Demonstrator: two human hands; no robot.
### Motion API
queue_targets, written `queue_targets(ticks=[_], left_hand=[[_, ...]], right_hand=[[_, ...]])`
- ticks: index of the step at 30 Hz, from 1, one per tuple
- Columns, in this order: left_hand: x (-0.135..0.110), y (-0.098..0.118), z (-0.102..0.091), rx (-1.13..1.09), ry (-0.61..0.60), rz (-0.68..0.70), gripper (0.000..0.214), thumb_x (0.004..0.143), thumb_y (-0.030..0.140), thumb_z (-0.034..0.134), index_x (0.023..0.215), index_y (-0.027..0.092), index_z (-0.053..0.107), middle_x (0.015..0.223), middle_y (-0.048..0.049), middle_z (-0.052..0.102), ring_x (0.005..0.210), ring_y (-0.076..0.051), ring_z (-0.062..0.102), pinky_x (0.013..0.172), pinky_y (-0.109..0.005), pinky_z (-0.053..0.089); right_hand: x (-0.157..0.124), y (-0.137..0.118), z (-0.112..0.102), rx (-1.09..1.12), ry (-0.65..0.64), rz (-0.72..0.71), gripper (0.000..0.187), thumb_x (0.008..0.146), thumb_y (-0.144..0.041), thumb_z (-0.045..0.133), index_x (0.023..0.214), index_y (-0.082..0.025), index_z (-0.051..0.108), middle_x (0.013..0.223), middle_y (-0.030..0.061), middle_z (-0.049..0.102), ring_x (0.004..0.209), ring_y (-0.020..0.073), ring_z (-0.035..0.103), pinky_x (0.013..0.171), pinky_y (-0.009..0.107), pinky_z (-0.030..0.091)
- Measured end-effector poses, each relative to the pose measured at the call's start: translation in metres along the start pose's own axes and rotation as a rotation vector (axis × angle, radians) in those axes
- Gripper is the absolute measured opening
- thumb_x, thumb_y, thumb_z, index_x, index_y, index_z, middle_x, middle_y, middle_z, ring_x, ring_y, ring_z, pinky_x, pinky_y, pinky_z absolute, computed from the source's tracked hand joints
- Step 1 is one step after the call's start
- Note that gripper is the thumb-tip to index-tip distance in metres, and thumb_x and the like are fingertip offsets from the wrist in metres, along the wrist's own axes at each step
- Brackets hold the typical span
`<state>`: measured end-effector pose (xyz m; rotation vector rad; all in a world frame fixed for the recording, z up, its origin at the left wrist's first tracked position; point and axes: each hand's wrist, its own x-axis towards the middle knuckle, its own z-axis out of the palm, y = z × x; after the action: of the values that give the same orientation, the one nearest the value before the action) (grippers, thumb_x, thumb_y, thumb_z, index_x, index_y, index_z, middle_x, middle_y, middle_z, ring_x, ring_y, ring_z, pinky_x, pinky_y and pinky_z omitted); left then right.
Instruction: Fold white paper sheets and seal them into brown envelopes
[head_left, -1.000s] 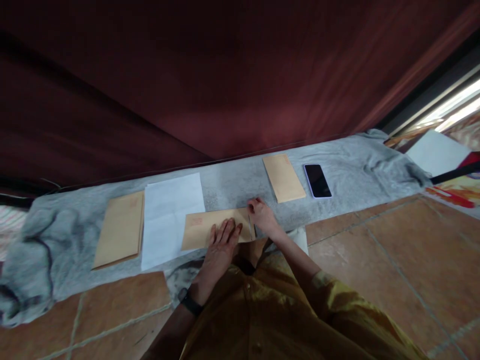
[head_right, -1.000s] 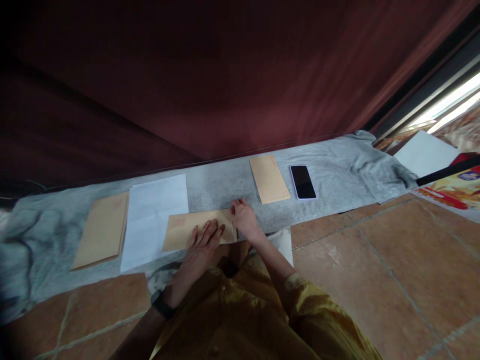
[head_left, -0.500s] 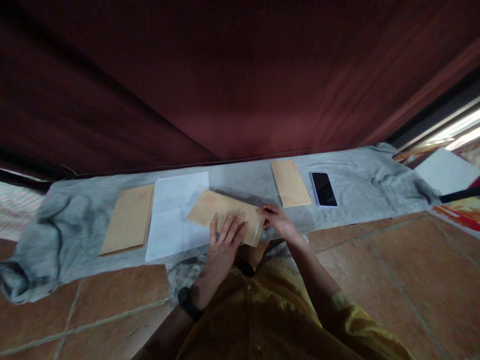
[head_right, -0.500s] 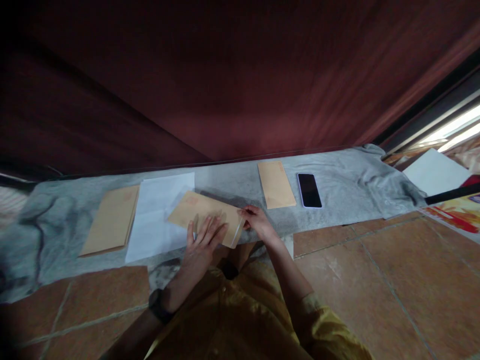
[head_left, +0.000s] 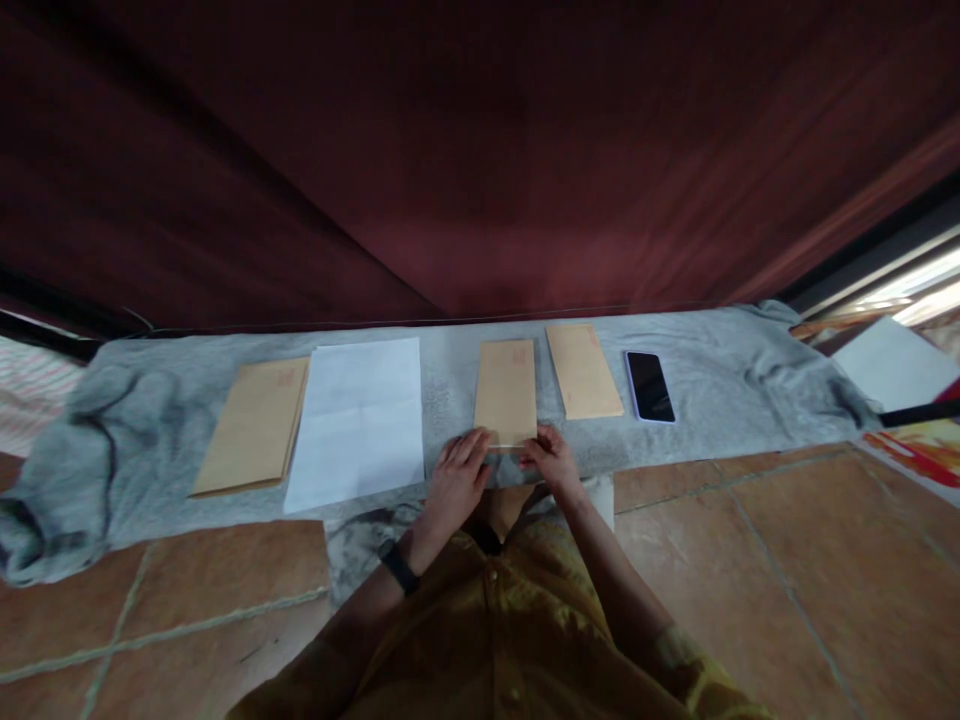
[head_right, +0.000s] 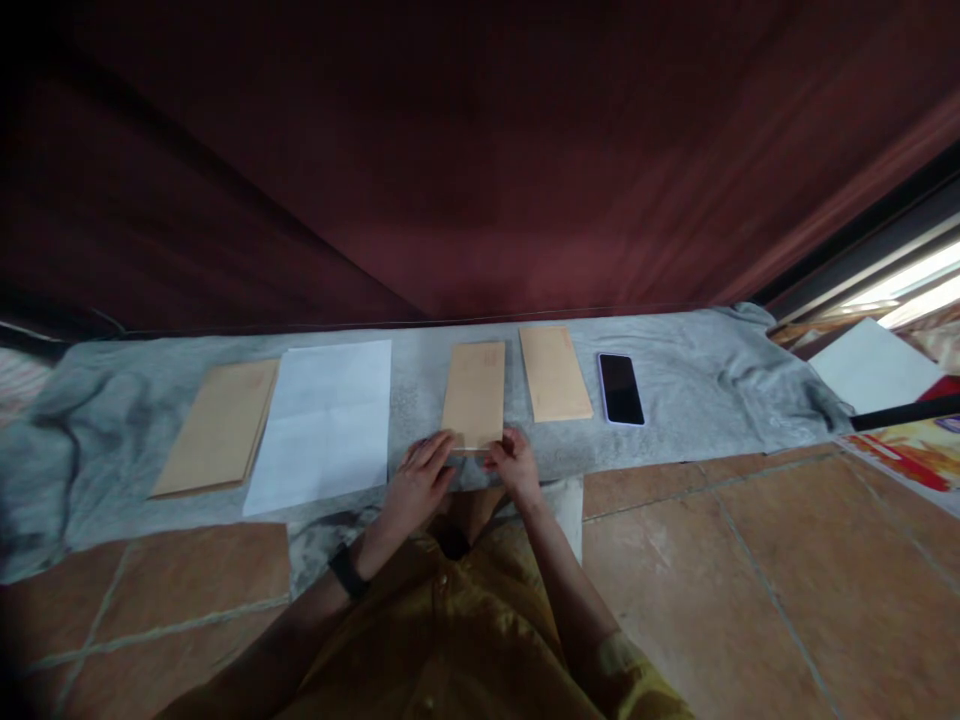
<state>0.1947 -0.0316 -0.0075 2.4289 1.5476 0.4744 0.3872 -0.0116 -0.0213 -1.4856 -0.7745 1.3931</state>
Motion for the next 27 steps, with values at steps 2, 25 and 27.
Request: queue_targets(ticks=[2, 25, 27], left_hand=[[0.002, -0.004, 0.0, 0.018, 0.011, -0.003, 0.044, 0.098, 0.022, 0.051, 0.141, 0.019, 0.053, 0.146, -0.0104, 0.058, 0.133, -0.024, 0.054, 0.114, -0.043, 0.042], [0.027, -0.003, -0.005, 0.022, 0.039, -0.089, 0.018, 0.099, 0.023, 0.05, 0.098, 0.021, 0.068, 0.11, -0.0073, 0.07, 0.104, -0.026, 0.06, 0.093, -0.042, 0.046], [0.028, -0.003, -0.005, 0.017, 0.036, -0.112, 0.015, 0.098, 0.022, 0.052, 0.096, 0.021, 0.067, 0.11, -0.0067, 0.07, 0.103, -0.026, 0.06, 0.091, -0.041, 0.046]], right_hand=[[-0.004, 0.002, -0.004, -0.195, 0.041, -0.106, 0.045, 0.078, -0.04, 0.064, 0.118, -0.021, 0.057, 0.083, 0.0004, 0.067, 0.065, 0.0167, 0.062, 0.062, 0.031, 0.057], [-0.015, -0.006, -0.014, -0.926, 0.028, -0.478, 0.017, 0.097, -0.024, 0.05, 0.104, -0.021, 0.066, 0.111, 0.0089, 0.063, 0.101, 0.0207, 0.062, 0.093, 0.033, 0.052], [-0.014, -0.007, -0.012, -0.965, 0.043, -0.468, 0.017, 0.098, -0.024, 0.049, 0.103, -0.02, 0.065, 0.11, 0.0086, 0.063, 0.099, 0.02, 0.062, 0.091, 0.032, 0.051]])
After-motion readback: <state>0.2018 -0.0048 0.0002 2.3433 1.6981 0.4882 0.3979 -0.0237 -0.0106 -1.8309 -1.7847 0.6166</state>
